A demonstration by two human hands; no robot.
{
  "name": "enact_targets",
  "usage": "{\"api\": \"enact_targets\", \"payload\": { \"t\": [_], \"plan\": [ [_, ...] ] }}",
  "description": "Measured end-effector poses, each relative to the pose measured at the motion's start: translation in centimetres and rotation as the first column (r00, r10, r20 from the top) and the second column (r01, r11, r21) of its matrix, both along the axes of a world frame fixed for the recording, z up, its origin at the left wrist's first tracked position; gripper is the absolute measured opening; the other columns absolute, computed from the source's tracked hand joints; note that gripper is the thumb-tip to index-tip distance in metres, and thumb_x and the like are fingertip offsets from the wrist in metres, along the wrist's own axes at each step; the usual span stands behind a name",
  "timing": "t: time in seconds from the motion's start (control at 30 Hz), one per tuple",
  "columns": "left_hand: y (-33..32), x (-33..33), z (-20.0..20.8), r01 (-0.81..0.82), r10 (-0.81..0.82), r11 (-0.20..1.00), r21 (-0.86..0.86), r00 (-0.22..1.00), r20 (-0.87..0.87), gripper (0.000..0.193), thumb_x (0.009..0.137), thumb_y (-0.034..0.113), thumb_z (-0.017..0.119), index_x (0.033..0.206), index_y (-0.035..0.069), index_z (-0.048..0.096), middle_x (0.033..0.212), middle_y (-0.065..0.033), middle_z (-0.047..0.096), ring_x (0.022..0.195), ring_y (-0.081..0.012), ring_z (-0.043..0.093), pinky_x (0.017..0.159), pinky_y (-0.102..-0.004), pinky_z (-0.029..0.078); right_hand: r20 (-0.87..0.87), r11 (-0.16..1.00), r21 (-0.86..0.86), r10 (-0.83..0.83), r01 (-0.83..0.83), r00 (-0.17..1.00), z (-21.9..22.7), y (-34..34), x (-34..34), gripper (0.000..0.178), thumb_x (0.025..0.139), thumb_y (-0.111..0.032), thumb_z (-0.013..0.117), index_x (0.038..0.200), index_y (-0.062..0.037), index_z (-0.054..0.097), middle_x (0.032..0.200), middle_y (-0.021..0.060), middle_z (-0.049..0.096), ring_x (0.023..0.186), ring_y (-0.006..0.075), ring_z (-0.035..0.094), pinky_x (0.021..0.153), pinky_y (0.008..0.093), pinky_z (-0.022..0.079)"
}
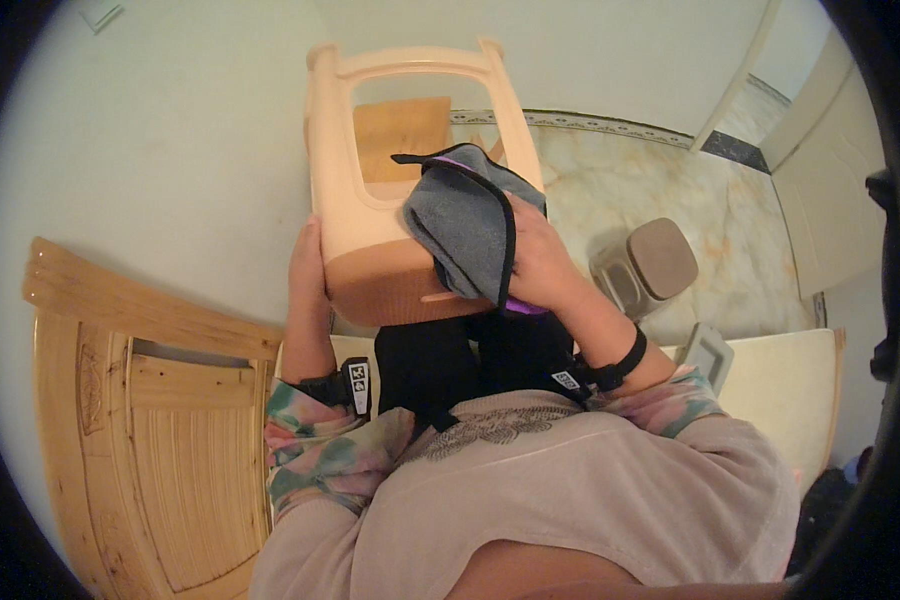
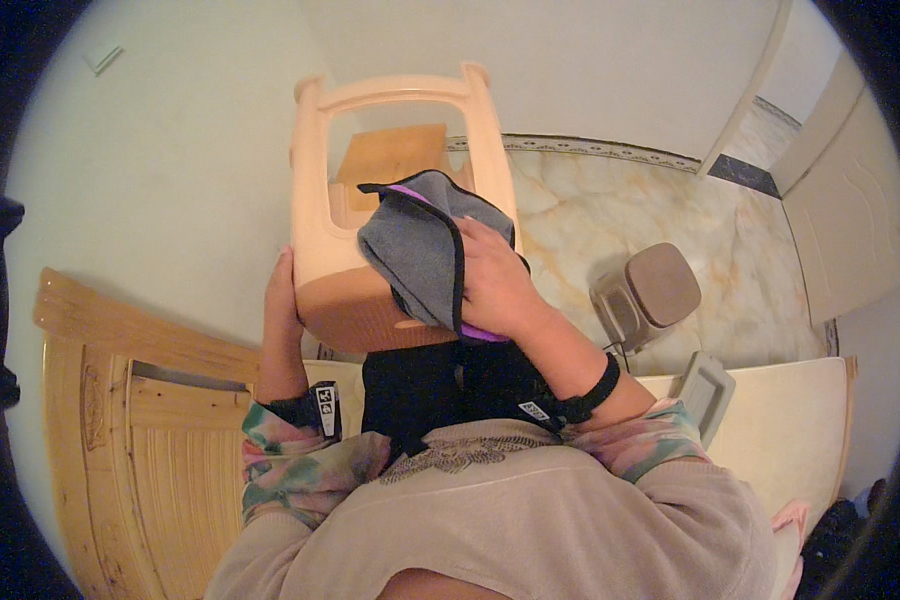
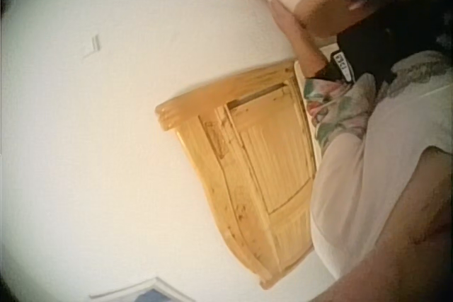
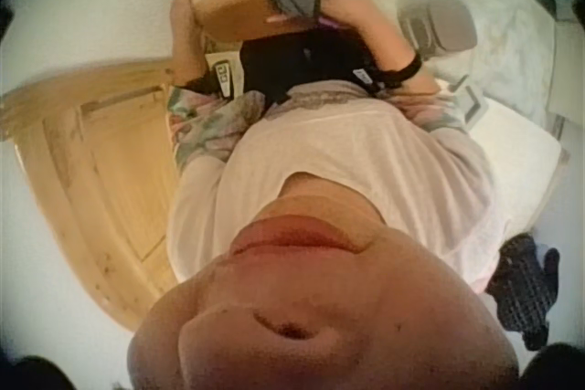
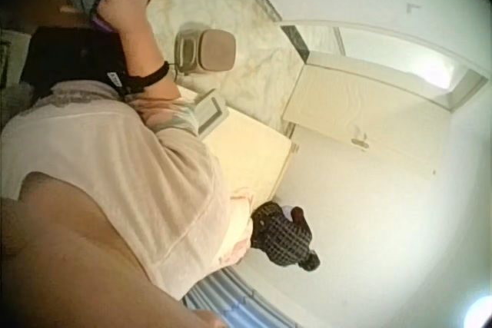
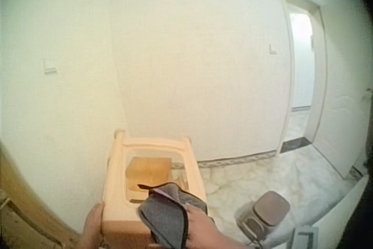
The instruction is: The person wipes the surfaces of two plastic stools using a purple cloth. They lift and rotate each stool to clean the seat, legs, and underside, then place them back on the floor.
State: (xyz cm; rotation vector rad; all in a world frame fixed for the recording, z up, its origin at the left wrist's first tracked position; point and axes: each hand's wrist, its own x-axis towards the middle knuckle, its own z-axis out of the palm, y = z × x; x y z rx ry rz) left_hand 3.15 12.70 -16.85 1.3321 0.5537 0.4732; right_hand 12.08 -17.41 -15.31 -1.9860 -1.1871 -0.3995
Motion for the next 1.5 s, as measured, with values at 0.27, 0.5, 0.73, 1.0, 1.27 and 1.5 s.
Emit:
{"api": "enact_targets", "payload": {
  "t": [0.27, 0.5, 0.73, 1.0, 1.27, 1.5],
  "plan": [
    [1.0, 0.3, 0.3, -0.024, 0.056, 0.903, 0.428, 0.996, -0.063, 0.042, 0.100, 0.030, 0.043, 0.105, -0.005, 0.065, 0.102, -0.0128, 0.067, 0.090, -0.0196, 0.062, 0.080, -0.0340, 0.048, -0.462, 0.962, 0.099, -0.183, 0.256, 0.868, 0.8, -1.0, 2.3, 0.047, 0.085, -0.023, 0.066, 0.125, -0.0003, 0.056, 0.116, 0.0248, 0.063, 0.111, 0.0419, 0.058, 0.095, 0.0408, 0.046],
    [-1.5, 2.2, 3.3, 0.028, -0.014, 0.959, 0.283, 0.999, -0.050, 0.037, 0.099, 0.027, 0.050, 0.098, -0.006, 0.066, 0.089, -0.0085, 0.065, 0.080, -0.0151, 0.058, 0.074, -0.0303, 0.047, -0.139, 0.991, -0.113, -0.090, 0.075, 0.986, 2.3, 1.3, -1.3, 0.052, 0.077, -0.018, 0.068, 0.122, 0.0043, 0.056, 0.129, 0.0260, 0.053, 0.119, 0.0424, 0.051, 0.100, 0.0446, 0.043],
    [-5.2, -0.4, 5.5, 0.086, -0.035, 0.825, 0.558, 0.994, -0.101, 0.037, 0.098, 0.029, 0.052, 0.081, -0.002, 0.059, 0.071, -0.0019, 0.056, 0.067, -0.0110, 0.047, 0.064, -0.0308, 0.043, -0.033, 0.980, 0.181, 0.088, -0.081, 0.996, 3.4, 0.8, -2.2, 0.045, 0.079, -0.018, 0.067, 0.120, -0.0012, 0.059, 0.125, 0.0228, 0.055, 0.115, 0.0412, 0.054, 0.095, 0.0448, 0.046],
    [-9.3, -0.5, 6.3, 0.052, 0.088, 0.564, 0.824, 0.989, -0.123, 0.043, 0.100, 0.033, 0.047, 0.075, -0.002, 0.049, 0.067, -0.0207, 0.050, 0.062, -0.0324, 0.050, 0.061, -0.0416, 0.042, -0.558, 0.968, 0.130, -0.106, 0.213, 0.823, -0.1, -0.6, 0.0, 0.044, 0.084, -0.026, 0.067, 0.120, -0.0025, 0.058, 0.115, 0.0247, 0.063, 0.107, 0.0411, 0.059, 0.091, 0.0408, 0.048],
    [-10.3, 0.6, 5.4, 0.043, 0.165, 0.497, 0.867, 0.976, -0.143, 0.044, 0.102, 0.036, 0.040, 0.081, -0.001, 0.055, 0.077, -0.0258, 0.058, 0.075, -0.0447, 0.057, 0.066, -0.0499, 0.043, -0.443, 0.956, 0.237, -0.053, 0.174, 0.895, 0.0, -0.8, -1.6, 0.044, 0.085, -0.023, 0.064, 0.124, -0.0034, 0.058, 0.124, 0.0233, 0.057, 0.115, 0.0414, 0.054, 0.097, 0.0417, 0.045],
    [-9.4, 0.4, 4.6, 0.051, 0.138, 0.439, 0.897, 0.983, -0.123, 0.045, 0.102, 0.037, 0.039, 0.081, 0.001, 0.056, 0.077, -0.0260, 0.060, 0.075, -0.0470, 0.057, 0.066, -0.0526, 0.044, -0.046, 0.981, 0.140, 0.138, -0.131, 0.989, 2.7, 2.0, 0.9, 0.045, 0.083, -0.021, 0.064, 0.123, -0.0024, 0.057, 0.129, 0.0220, 0.054, 0.121, 0.0419, 0.048, 0.103, 0.0455, 0.041]
  ]
}}
